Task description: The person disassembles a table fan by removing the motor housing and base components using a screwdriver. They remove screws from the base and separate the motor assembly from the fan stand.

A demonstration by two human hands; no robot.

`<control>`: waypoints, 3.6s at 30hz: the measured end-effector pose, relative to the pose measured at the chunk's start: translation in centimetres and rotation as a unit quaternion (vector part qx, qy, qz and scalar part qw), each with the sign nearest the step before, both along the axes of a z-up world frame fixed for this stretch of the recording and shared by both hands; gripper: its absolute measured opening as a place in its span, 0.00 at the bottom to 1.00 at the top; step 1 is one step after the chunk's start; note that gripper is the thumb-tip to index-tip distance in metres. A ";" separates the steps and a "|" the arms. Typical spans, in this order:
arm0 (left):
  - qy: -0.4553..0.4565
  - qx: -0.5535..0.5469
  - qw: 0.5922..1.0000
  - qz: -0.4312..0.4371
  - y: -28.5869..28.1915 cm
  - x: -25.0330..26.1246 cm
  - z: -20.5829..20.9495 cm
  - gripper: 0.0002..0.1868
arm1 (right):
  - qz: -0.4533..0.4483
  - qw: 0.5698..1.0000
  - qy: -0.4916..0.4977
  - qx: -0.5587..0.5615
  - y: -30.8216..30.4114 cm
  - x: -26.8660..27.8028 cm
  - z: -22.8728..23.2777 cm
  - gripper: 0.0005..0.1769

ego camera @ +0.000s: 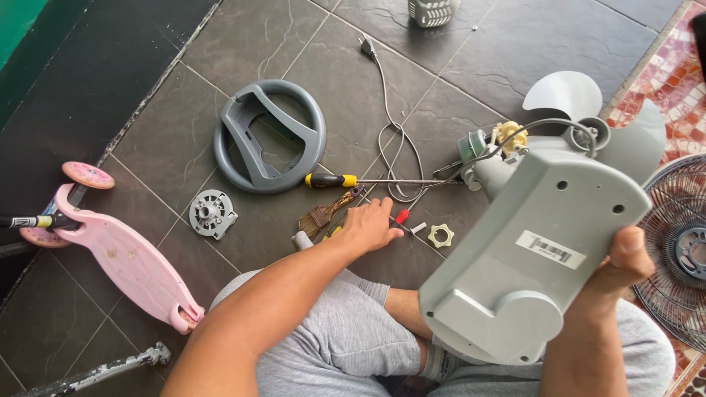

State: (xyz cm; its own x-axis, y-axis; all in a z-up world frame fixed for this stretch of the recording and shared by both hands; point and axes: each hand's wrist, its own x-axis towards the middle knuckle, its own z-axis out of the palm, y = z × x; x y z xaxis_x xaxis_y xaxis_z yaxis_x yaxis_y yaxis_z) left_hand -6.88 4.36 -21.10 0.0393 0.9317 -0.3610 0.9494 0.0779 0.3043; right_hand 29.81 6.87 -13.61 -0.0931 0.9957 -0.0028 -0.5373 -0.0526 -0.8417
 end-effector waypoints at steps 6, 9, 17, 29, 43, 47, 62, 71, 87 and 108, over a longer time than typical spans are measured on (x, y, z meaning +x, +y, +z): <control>0.000 -0.046 0.999 0.009 -0.4 1.4 6.8 0.21 | 0.007 0.997 0.072 -0.014 -0.9 -3.3 0.7 0.39; 0.000 -0.076 0.997 0.017 -1.0 2.4 11.9 0.19 | 0.020 0.996 0.082 0.007 -1.3 -5.1 1.0 0.44; 0.050 0.146 0.988 0.027 -8.6 2.0 28.5 0.25 | 0.016 0.991 -0.108 0.076 -3.6 -7.5 4.8 0.52; 0.156 0.307 0.933 -0.100 -14.8 7.9 34.8 0.27 | -0.079 0.936 -0.290 0.184 -5.1 -8.2 8.2 0.39; 0.263 0.343 0.880 -0.196 -13.0 10.6 37.6 0.28 | -0.029 0.945 -0.290 0.147 -6.9 -9.3 6.6 0.36; 0.255 0.330 0.884 -0.209 -12.9 10.9 37.9 0.28 | -0.019 0.950 -0.275 0.149 -6.9 -9.1 6.1 0.36; 0.348 0.372 0.795 -0.330 -11.0 12.3 38.6 0.14 | 0.015 0.949 -0.257 0.180 -7.0 -9.5 5.7 0.35; 0.381 0.312 0.819 -0.294 -11.7 12.5 38.4 0.09 | 0.040 0.954 -0.228 0.189 -7.9 -11.1 6.2 0.37; 0.234 0.266 0.916 -0.187 -11.5 11.3 39.0 0.12 | 0.005 0.950 -0.255 0.182 -7.1 -11.4 5.9 0.34; 0.329 0.322 0.839 -0.291 -11.1 12.6 38.8 0.08 | 0.026 0.960 -0.227 0.163 -6.2 -11.4 5.9 0.34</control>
